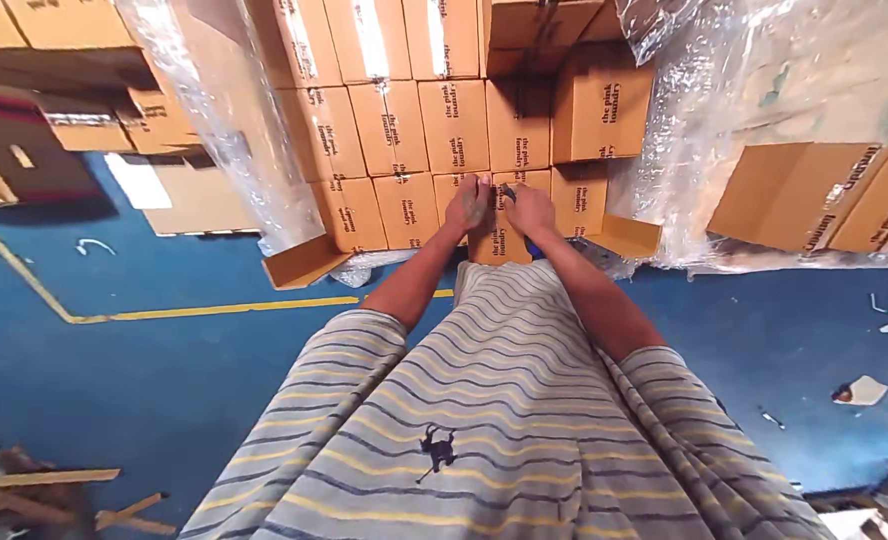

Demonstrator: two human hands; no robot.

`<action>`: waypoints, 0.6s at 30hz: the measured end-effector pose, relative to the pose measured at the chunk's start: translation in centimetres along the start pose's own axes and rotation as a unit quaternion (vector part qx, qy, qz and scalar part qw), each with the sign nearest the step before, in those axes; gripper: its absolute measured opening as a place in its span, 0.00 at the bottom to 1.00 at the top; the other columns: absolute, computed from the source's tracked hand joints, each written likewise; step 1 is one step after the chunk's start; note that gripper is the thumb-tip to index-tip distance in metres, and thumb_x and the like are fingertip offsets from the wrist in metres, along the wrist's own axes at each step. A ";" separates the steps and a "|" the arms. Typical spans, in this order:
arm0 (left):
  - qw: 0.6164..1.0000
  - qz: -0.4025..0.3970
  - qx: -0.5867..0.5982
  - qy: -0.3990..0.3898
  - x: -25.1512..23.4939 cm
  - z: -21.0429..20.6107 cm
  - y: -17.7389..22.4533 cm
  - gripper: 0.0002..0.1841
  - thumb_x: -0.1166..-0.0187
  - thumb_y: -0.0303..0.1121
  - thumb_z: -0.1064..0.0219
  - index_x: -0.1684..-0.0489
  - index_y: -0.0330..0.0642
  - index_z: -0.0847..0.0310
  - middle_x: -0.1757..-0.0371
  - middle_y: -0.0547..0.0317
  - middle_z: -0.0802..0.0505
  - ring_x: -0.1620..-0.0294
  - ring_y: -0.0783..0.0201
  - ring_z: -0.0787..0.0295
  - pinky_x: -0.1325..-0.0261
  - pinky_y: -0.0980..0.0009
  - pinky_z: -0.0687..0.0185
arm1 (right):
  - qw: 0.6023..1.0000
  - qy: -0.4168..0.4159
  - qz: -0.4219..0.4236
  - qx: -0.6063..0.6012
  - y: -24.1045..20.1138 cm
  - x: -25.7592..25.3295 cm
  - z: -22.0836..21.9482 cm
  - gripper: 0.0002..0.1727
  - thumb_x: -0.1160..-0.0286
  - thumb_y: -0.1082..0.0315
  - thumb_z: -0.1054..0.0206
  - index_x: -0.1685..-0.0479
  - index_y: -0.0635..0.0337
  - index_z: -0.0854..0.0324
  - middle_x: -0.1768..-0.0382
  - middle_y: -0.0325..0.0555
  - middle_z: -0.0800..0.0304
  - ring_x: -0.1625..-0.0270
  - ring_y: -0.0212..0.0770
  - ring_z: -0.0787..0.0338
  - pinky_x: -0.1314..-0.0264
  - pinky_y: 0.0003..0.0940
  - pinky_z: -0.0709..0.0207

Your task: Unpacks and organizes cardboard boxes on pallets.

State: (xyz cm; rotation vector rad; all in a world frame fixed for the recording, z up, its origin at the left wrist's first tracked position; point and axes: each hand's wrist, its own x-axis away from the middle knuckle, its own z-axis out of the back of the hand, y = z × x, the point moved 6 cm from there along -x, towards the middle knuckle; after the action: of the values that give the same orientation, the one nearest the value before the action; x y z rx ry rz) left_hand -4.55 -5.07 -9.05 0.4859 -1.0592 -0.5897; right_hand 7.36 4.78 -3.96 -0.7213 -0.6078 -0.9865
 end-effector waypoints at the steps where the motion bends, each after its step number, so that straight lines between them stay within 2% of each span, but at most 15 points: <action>1: 1.000 -0.002 0.003 0.000 0.0 0.0 0.0 0.31 0.06 0.54 0.64 0.31 0.38 0.26 0.31 0.41 0.15 0.32 0.45 0.15 0.34 0.37 0.21 | 1.000 0.001 -0.006 0.005 -0.2 -0.2 -0.3 0.23 0.15 0.50 0.44 0.45 0.60 0.14 0.50 0.60 0.07 0.43 0.61 0.08 0.48 0.66 0.18; 5: 1.000 0.002 0.011 -0.001 0.1 0.0 0.4 0.30 0.06 0.55 0.64 0.33 0.40 0.25 0.32 0.43 0.15 0.34 0.46 0.13 0.37 0.36 0.19 | 0.999 0.001 -0.032 0.016 -1.4 -0.3 0.0 0.20 0.16 0.53 0.43 0.55 0.59 0.12 0.53 0.57 0.07 0.44 0.58 0.07 0.51 0.62 0.18; 7: 1.000 0.006 0.011 -0.003 0.2 0.1 0.2 0.31 0.06 0.56 0.65 0.31 0.40 0.26 0.32 0.42 0.15 0.33 0.45 0.13 0.36 0.35 0.20 | 0.999 -0.004 -0.039 0.033 -2.2 0.5 -0.2 0.20 0.15 0.53 0.44 0.57 0.60 0.12 0.53 0.57 0.07 0.44 0.58 0.07 0.50 0.61 0.17; 9: 1.000 0.011 0.021 -0.001 0.4 0.2 -0.3 0.32 0.06 0.56 0.66 0.29 0.39 0.27 0.30 0.41 0.15 0.30 0.45 0.15 0.33 0.36 0.22 | 0.997 -0.035 -0.030 0.066 -2.4 2.2 -1.5 0.21 0.15 0.53 0.42 0.54 0.62 0.12 0.51 0.59 0.07 0.43 0.60 0.07 0.49 0.63 0.17; 11: 0.999 0.022 0.025 0.002 0.3 0.4 -0.6 0.33 0.07 0.57 0.65 0.27 0.39 0.27 0.28 0.41 0.17 0.28 0.44 0.17 0.30 0.36 0.23 | 0.991 -0.096 -0.021 0.089 -1.5 3.8 -3.1 0.19 0.21 0.55 0.37 0.60 0.64 0.13 0.53 0.62 0.08 0.46 0.62 0.08 0.53 0.66 0.19; 12: 0.999 0.033 0.015 0.005 0.5 0.6 -0.7 0.33 0.08 0.59 0.63 0.28 0.40 0.27 0.29 0.41 0.16 0.30 0.44 0.15 0.33 0.36 0.22 | 0.990 -0.109 -0.022 0.087 -1.0 4.5 -3.5 0.18 0.23 0.54 0.36 0.61 0.63 0.13 0.55 0.61 0.08 0.47 0.62 0.08 0.54 0.66 0.20; 13: 0.999 0.049 0.004 0.012 0.3 0.9 -0.5 0.34 0.11 0.62 0.57 0.29 0.40 0.27 0.29 0.40 0.16 0.32 0.42 0.14 0.35 0.35 0.20 | 0.992 -0.104 -0.022 0.073 -0.6 4.6 -2.9 0.18 0.22 0.53 0.36 0.59 0.62 0.13 0.55 0.61 0.08 0.47 0.62 0.08 0.54 0.67 0.20; 14: 0.997 0.070 -0.005 0.025 0.1 1.1 -0.4 0.37 0.16 0.67 0.48 0.28 0.40 0.27 0.28 0.39 0.17 0.34 0.41 0.13 0.38 0.34 0.19 | 0.995 -0.082 -0.022 0.044 -0.2 4.3 -2.1 0.20 0.19 0.52 0.38 0.51 0.61 0.13 0.53 0.61 0.08 0.46 0.63 0.08 0.52 0.68 0.20; 16: 0.992 0.114 -0.032 0.045 0.3 0.8 -1.3 0.47 0.31 0.73 0.34 0.22 0.43 0.29 0.23 0.40 0.20 0.33 0.39 0.14 0.38 0.34 0.18 | 0.997 -0.040 -0.038 -0.054 0.9 3.5 -1.8 0.26 0.10 0.51 0.48 0.27 0.60 0.22 0.46 0.62 0.08 0.41 0.63 0.08 0.44 0.67 0.18; 18: 0.990 0.122 -0.037 0.059 -0.2 1.0 -1.3 0.47 0.37 0.69 0.25 0.25 0.42 0.27 0.26 0.41 0.18 0.33 0.40 0.14 0.38 0.35 0.18 | 0.980 -0.036 -0.047 -0.190 2.3 0.9 -3.2 0.27 0.05 0.52 0.53 0.20 0.60 0.31 0.46 0.61 0.11 0.46 0.58 0.09 0.42 0.60 0.17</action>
State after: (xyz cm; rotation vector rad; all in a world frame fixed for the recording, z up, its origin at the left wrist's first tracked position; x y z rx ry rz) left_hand -5.79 -6.00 -9.58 0.3162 -0.9619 -0.3780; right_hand 10.22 2.69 -5.87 -1.0781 -0.5238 -1.1839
